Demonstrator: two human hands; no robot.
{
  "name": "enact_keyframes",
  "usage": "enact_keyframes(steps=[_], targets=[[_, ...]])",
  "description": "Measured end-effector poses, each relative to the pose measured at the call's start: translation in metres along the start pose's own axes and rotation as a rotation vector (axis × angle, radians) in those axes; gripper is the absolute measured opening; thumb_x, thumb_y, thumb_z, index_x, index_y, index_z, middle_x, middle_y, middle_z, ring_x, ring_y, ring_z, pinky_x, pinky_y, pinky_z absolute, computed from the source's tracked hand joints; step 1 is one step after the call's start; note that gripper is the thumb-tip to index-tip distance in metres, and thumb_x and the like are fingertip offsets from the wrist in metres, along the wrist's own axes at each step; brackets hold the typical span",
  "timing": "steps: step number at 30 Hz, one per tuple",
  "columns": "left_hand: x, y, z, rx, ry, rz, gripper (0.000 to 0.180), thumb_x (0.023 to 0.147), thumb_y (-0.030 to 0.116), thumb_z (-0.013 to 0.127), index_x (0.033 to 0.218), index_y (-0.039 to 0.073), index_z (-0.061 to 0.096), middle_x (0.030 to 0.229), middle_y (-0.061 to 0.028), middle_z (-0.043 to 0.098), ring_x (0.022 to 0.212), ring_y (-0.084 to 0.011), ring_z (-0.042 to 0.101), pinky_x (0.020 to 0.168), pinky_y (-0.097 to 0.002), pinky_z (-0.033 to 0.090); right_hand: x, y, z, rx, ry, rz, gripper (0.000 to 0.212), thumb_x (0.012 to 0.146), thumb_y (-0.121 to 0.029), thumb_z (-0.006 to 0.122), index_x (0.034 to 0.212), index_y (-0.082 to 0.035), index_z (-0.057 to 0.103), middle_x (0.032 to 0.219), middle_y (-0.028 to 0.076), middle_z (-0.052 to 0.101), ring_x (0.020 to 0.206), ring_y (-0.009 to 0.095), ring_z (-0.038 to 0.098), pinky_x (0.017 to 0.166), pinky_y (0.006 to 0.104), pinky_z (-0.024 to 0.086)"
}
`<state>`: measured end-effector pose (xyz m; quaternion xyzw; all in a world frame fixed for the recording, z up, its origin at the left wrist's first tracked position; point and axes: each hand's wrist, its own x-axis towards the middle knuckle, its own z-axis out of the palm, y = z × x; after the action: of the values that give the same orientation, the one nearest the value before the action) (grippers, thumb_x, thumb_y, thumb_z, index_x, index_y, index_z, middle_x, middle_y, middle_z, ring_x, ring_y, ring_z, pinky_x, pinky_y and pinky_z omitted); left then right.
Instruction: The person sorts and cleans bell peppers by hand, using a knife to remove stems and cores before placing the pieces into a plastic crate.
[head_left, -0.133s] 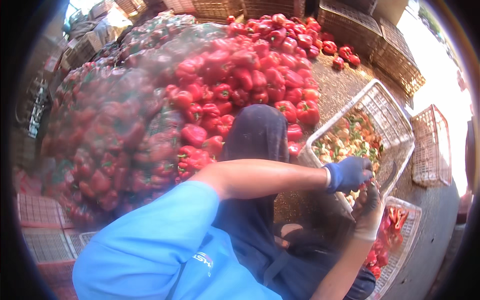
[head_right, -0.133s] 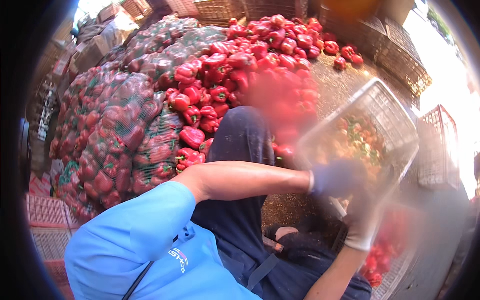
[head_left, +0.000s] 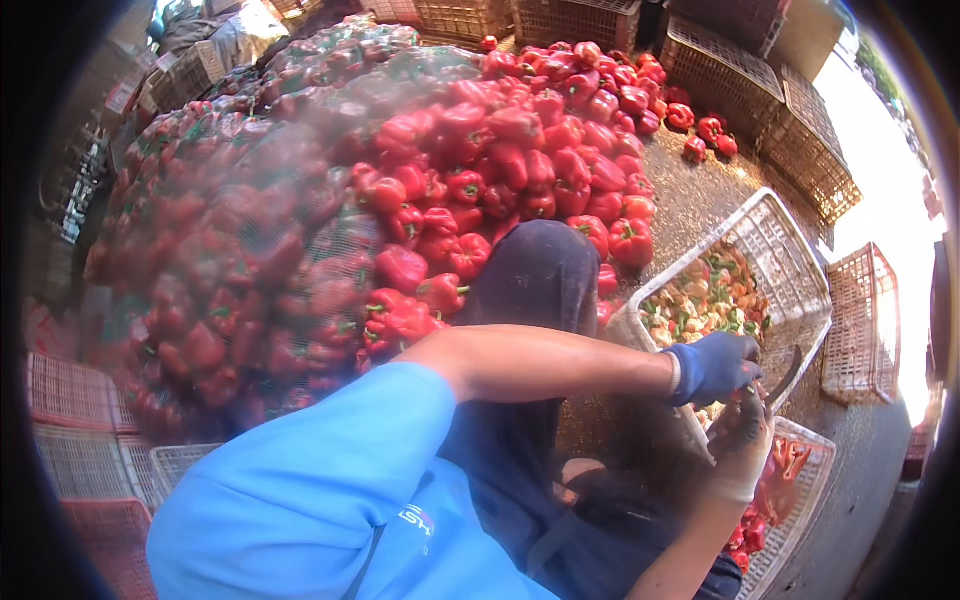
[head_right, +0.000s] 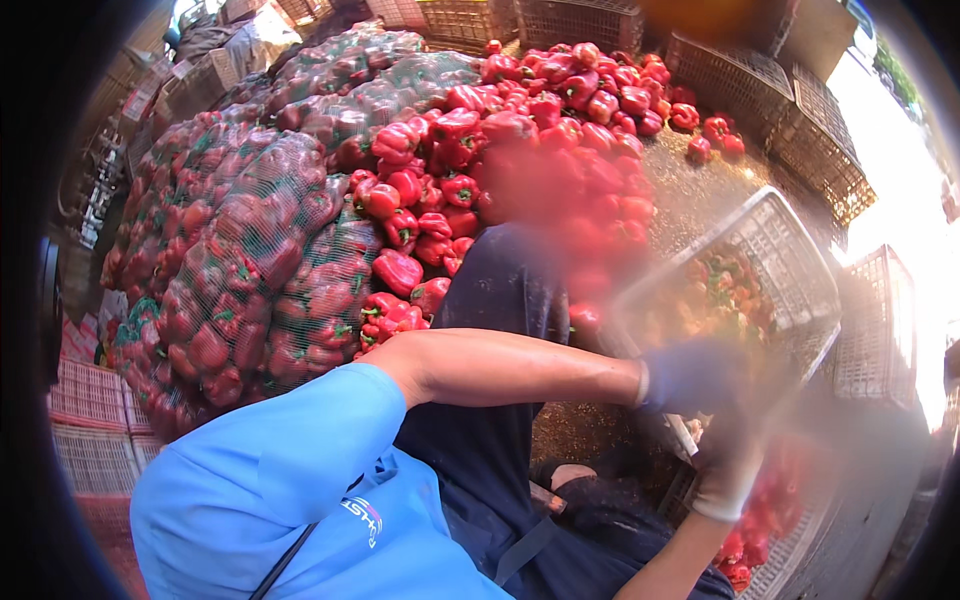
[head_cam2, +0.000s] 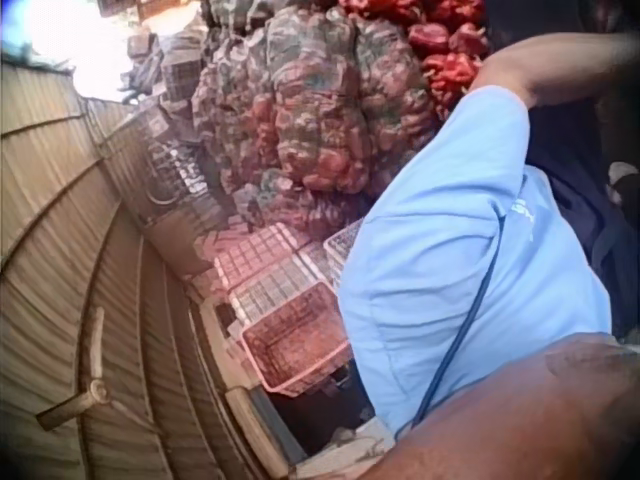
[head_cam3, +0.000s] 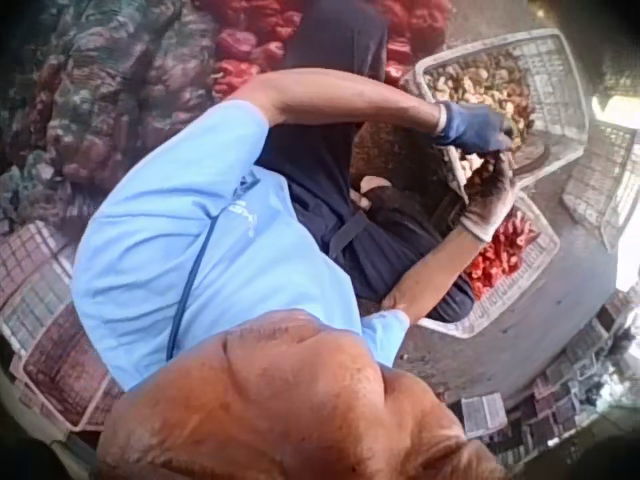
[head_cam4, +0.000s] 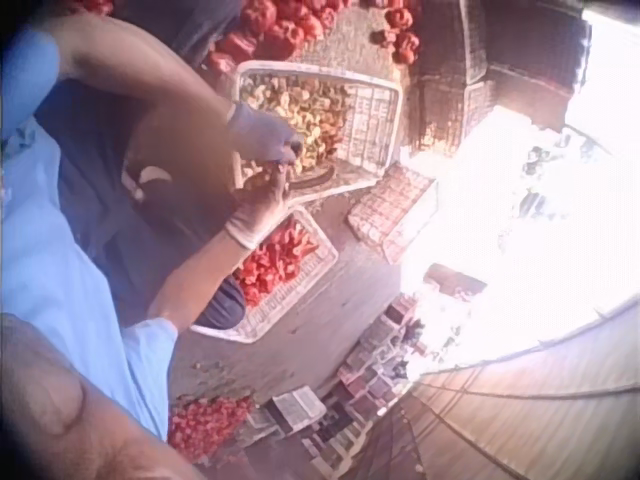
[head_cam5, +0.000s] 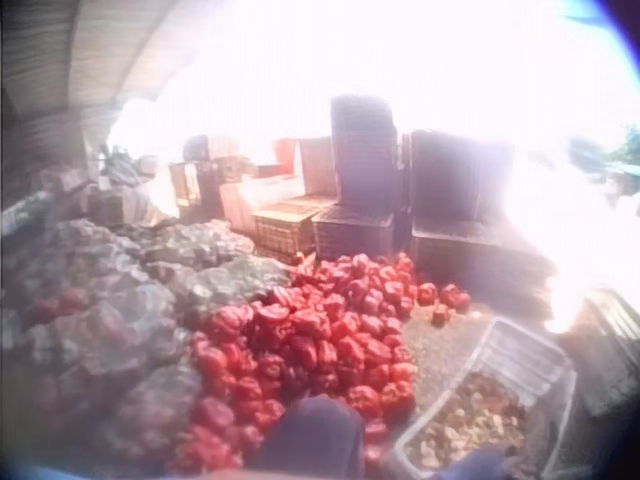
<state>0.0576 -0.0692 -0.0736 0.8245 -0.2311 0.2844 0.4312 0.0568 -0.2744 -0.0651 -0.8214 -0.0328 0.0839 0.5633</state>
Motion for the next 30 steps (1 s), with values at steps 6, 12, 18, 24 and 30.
enact_keyframes(steps=[6, 12, 18, 24, 30], targets=[[0.054, 0.035, -0.159, -0.172, -0.099, -0.417, 0.034, 0.096, 0.027, 0.071, 0.111, -0.002, 0.075, 0.102, -0.0268, 0.078, 0.096, -0.0397, 0.077, 0.091, -0.0456, 0.06, -0.018, -0.059, -0.067, -0.871, 0.054, -0.819, 0.054, 0.088, 0.008, 0.071, 0.14, -0.003, 0.064, 0.129, 0.019, 0.07, 0.11, 0.035, 0.071, 0.098, 0.0417, 0.057], [-0.045, -0.063, -0.394, 0.393, 0.081, -0.801, 0.057, 0.086, 0.045, 0.081, 0.125, 0.003, 0.073, 0.112, -0.0196, 0.078, 0.104, -0.0317, 0.077, 0.094, -0.0402, 0.06, -0.024, -0.034, -0.228, 0.024, 0.347, 0.092, 0.047, 0.101, -0.025, 0.078, 0.142, -0.005, 0.067, 0.111, 0.01, 0.073, 0.066, 0.011, 0.059, 0.053, 0.0249, 0.046], [-0.239, -0.095, -0.497, 1.04, 0.093, -1.37, 0.048, 0.087, 0.039, 0.08, 0.12, 0.005, 0.073, 0.117, -0.025, 0.076, 0.113, -0.0414, 0.073, 0.099, -0.0489, 0.057, -0.055, -0.041, -0.192, -0.257, 0.527, 0.264, 0.037, 0.098, -0.021, 0.079, 0.125, 0.003, 0.077, 0.1, 0.016, 0.078, 0.074, 0.023, 0.069, 0.059, 0.0355, 0.053], [-0.338, -0.111, -0.429, 1.039, -0.878, -0.919, 0.036, 0.091, 0.019, 0.071, 0.126, 0.012, 0.072, 0.122, -0.0159, 0.071, 0.119, -0.0373, 0.069, 0.098, -0.0484, 0.055, -0.003, 0.028, -0.223, -0.089, 0.398, 0.159, 0.041, 0.101, -0.03, 0.077, 0.134, -0.006, 0.071, 0.093, 0.001, 0.067, 0.053, 0.003, 0.039, 0.045, 0.0253, 0.028], [-0.392, -0.153, -0.405, 1.218, -1.199, -0.631, 0.04, 0.104, 0.019, 0.055, 0.143, 0.015, 0.066, 0.13, -0.0146, 0.068, 0.123, -0.0342, 0.064, 0.093, -0.0464, 0.049, -0.018, -0.032, -0.12, -0.192, 0.157, 0.119, 0.031, 0.105, -0.018, 0.071, 0.128, 0.003, 0.07, 0.126, 0.011, 0.07, 0.115, 0.021, 0.067, 0.094, 0.037, 0.058]])
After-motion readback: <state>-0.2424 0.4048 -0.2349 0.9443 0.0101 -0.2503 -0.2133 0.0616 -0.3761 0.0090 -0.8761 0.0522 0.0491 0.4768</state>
